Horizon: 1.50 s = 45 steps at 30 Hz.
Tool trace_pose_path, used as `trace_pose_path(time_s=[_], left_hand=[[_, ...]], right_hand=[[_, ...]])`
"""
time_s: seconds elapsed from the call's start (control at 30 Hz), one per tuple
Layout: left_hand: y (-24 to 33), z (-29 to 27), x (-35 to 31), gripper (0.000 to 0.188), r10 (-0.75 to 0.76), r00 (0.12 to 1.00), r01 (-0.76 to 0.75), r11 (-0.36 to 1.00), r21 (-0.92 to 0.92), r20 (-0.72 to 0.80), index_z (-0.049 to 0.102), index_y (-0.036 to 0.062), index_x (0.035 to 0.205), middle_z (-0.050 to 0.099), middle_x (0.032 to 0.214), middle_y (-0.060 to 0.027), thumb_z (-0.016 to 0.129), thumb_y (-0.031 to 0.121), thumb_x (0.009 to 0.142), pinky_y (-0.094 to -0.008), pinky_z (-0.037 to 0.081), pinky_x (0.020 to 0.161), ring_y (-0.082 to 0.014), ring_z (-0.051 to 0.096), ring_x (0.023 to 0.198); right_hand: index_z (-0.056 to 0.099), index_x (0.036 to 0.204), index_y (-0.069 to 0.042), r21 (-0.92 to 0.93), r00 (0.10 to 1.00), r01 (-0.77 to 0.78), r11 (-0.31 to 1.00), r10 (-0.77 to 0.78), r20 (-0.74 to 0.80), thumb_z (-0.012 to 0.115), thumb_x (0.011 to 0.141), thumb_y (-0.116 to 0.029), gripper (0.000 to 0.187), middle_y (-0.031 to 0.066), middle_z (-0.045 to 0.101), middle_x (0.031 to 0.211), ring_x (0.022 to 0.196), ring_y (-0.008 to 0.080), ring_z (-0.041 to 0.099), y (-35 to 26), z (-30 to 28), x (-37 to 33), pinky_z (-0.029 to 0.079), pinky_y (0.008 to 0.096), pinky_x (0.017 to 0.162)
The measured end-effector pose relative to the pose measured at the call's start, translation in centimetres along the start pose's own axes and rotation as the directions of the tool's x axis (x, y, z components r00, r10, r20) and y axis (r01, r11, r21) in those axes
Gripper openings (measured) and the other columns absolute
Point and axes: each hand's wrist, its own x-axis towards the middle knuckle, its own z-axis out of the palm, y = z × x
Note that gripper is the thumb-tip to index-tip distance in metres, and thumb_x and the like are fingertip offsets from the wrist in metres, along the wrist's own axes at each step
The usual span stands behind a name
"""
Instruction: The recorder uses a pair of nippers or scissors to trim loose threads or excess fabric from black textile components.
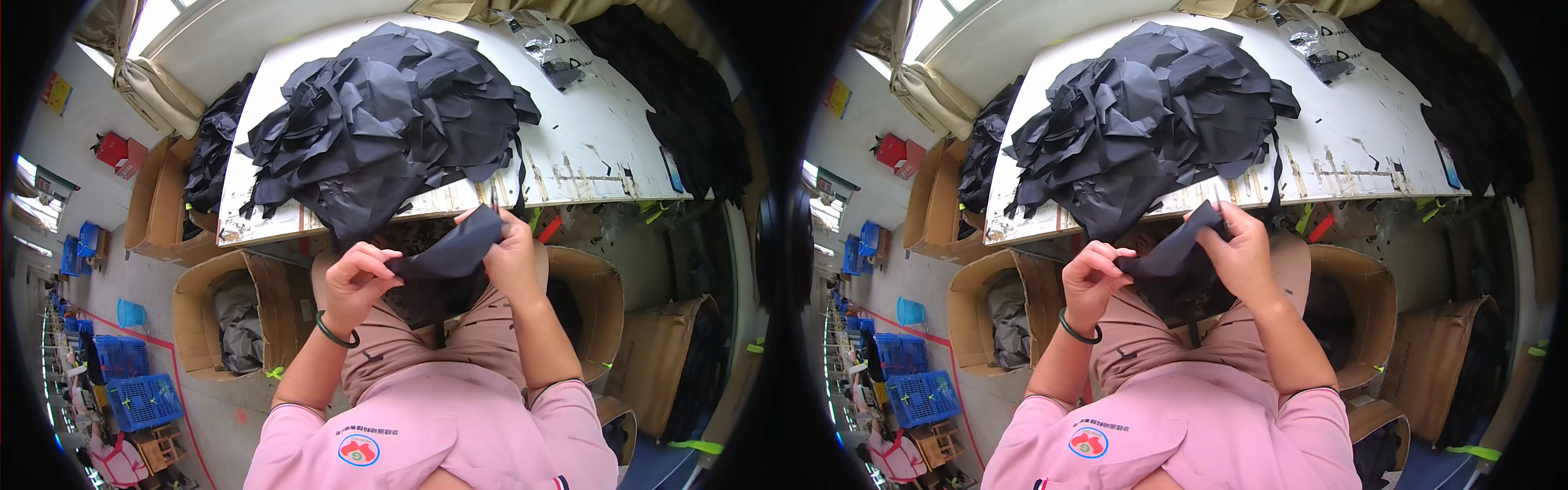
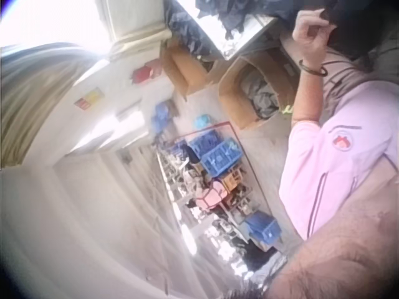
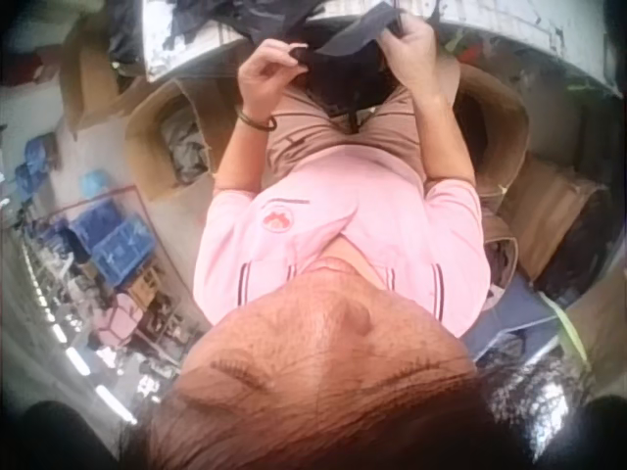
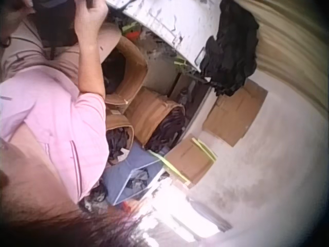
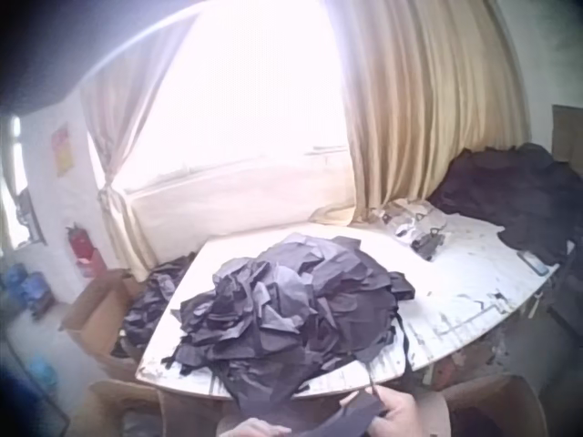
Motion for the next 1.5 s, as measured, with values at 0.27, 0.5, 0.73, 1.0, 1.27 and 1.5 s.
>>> trace_pose_path(time_s=[0.27,0.5,0.73,1.0,1.27,1.5], left_hand=[[1.8,-0.7,-0.5,0.030,-0.251,0.967,0.237,0.815,-0.528,0.047,0.055,0.0046,0.086,0.063,0.098,-0.0116,0.071,-0.014,0.069,-0.0265,0.046,0.081,-0.0188,0.061,0.089],[1.8,0.8,3.6,0.048,-0.178,0.961,0.227,0.945,-0.236,0.213,0.048,-0.0008,0.123,0.052,0.125,-0.0146,0.069,0.020,0.085,-0.0380,0.035,0.105,-0.0225,0.049,0.118],[0.0,2.9,4.1,0.046,-0.411,0.776,0.560,0.799,-0.220,0.479,0.046,0.0023,0.123,0.055,0.117,-0.0044,0.070,0.008,0.085,-0.0268,0.042,0.094,-0.0116,0.053,0.109],[-6.7,2.7,0.4,0.014,-0.827,0.553,0.596,0.474,-0.648,-0.096,0.062,0.0029,0.101,0.067,0.097,-0.0041,0.063,0.005,0.088,-0.0275,0.050,0.081,-0.0132,0.063,0.088],[-7.2,4.4,-1.1,0.019,-0.801,0.584,0.594,0.534,-0.602,-0.133,0.059,0.0027,0.106,0.066,0.101,-0.0060,0.064,0.006,0.088,-0.0300,0.050,0.085,-0.0146,0.063,0.091],[-6.1,3.2,-0.6,0.011,-0.652,0.750,0.537,0.699,-0.472,-0.112,0.061,0.0044,0.100,0.066,0.096,-0.0017,0.063,0.005,0.089,-0.0233,0.047,0.082,-0.0082,0.060,0.086]], right_hand=[[0.065,0.089,-0.002,-0.064,0.996,-0.024,0.998,0.019,-0.083,0.070,0.083,-0.002,0.007,-0.0038,0.059,0.069,0.063,0.0027,0.051,0.3,-3.0,-0.8,0.042,0.0187,0.060],[0.060,0.096,-0.005,0.620,0.891,0.087,0.779,-0.339,0.301,0.066,0.089,-0.009,0.011,0.0051,0.061,0.087,0.080,0.0119,0.057,1.7,-0.9,0.4,0.046,0.0245,0.069],[0.056,0.092,-0.005,0.780,0.848,-0.236,0.579,-0.269,0.456,0.063,0.089,-0.009,0.009,0.0055,0.057,0.087,0.081,0.0138,0.056,4.2,-1.2,1.1,0.047,0.0263,0.071],[0.057,0.115,-0.003,0.619,0.872,-0.354,0.701,0.487,-0.053,0.050,0.099,-0.029,0.031,0.0091,0.063,0.088,0.045,0.0069,0.041,14.7,-4.2,-0.1,0.040,0.0223,0.044],[0.058,0.108,-0.004,0.102,0.927,-0.361,0.927,0.369,-0.075,0.070,0.086,-0.017,0.029,-0.0034,0.057,0.074,0.051,0.0015,0.039,11.2,-4.0,-3.5,0.033,0.0200,0.044],[0.058,0.111,0.001,0.053,0.981,-0.060,0.997,0.068,-0.182,0.066,0.086,0.000,0.027,-0.0003,0.065,0.089,0.077,0.0034,0.056,7.1,-6.0,-2.3,0.046,0.0192,0.072]])
